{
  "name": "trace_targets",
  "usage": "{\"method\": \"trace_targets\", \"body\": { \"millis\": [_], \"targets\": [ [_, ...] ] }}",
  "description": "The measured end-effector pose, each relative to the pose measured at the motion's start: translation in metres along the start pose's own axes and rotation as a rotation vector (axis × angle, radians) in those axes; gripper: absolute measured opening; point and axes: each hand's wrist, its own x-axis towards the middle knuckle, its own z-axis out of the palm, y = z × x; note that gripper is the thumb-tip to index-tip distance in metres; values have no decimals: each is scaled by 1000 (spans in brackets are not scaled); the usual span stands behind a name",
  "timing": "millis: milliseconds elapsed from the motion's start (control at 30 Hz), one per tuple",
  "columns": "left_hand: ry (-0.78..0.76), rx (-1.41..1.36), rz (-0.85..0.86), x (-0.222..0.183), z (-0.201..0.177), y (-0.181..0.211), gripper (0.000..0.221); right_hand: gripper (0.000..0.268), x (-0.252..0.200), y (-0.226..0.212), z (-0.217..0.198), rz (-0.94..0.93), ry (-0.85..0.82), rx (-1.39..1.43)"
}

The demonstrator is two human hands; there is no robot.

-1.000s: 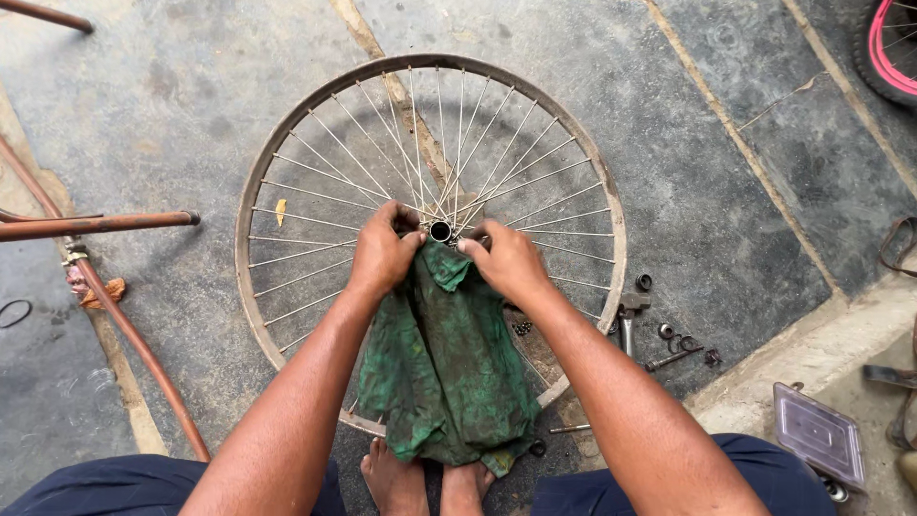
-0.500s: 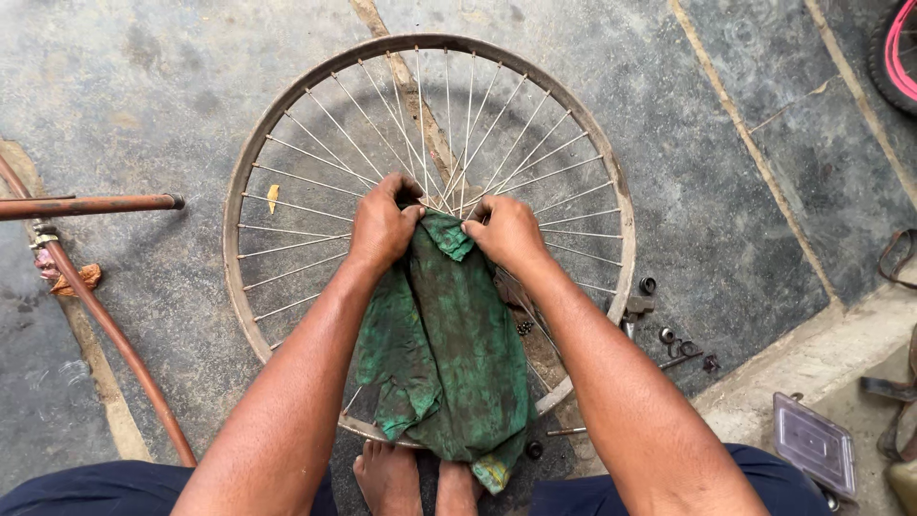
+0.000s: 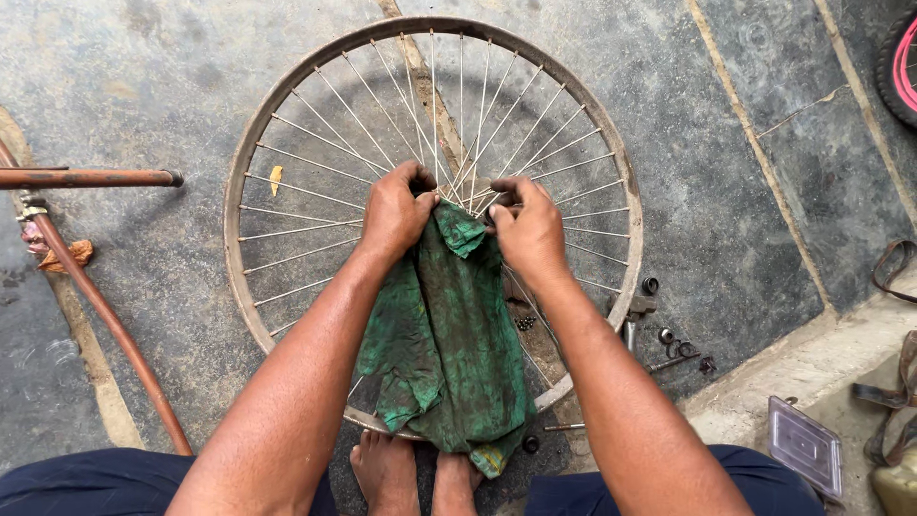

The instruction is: The person cleans and reassembles a bicycle wheel hub by hand and using a hammer, placing small ball bearings into the hub and striking a component with the hammer while holding a cloth.

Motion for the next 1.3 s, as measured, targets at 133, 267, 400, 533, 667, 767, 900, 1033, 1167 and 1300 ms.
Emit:
{"method": "trace_targets", "body": {
  "millis": [133, 267, 400, 533, 667, 767, 900, 1033, 1167, 1300],
  "targets": [
    [-20, 27, -61, 9, -3, 7, 20, 14, 0, -31, 7, 186, -17, -55],
    [-75, 81, -85, 27, -4, 11, 19, 14, 5, -30, 13, -63, 14, -240],
    [-109, 82, -90, 31, -4, 7, 21, 18, 4, -15, 28, -265, -4, -301],
    [-91, 51, -90, 30, -2, 0, 20, 20, 9, -6, 38, -162, -27, -267],
    [-68, 54, -87, 25, -5, 2, 20, 21, 7, -2, 40, -224, -11, -290],
    [113, 202, 132, 11, -5, 12, 16, 21, 7, 1, 41, -231, 7, -318],
    [132, 267, 252, -20, -4, 26, 15, 20, 5, 7, 47, -238, 43, -321],
    [148, 230, 201, -38, 0, 31, 22, 20, 4, 6, 49, -130, 55, -279],
    [138, 222, 130, -50, 2, 27, 26, 17, 9, -1, 43, -27, -4, -298],
    [146, 245, 153, -61, 3, 29, 30, 16, 7, 0, 42, -111, -8, -288]
  ]
}}
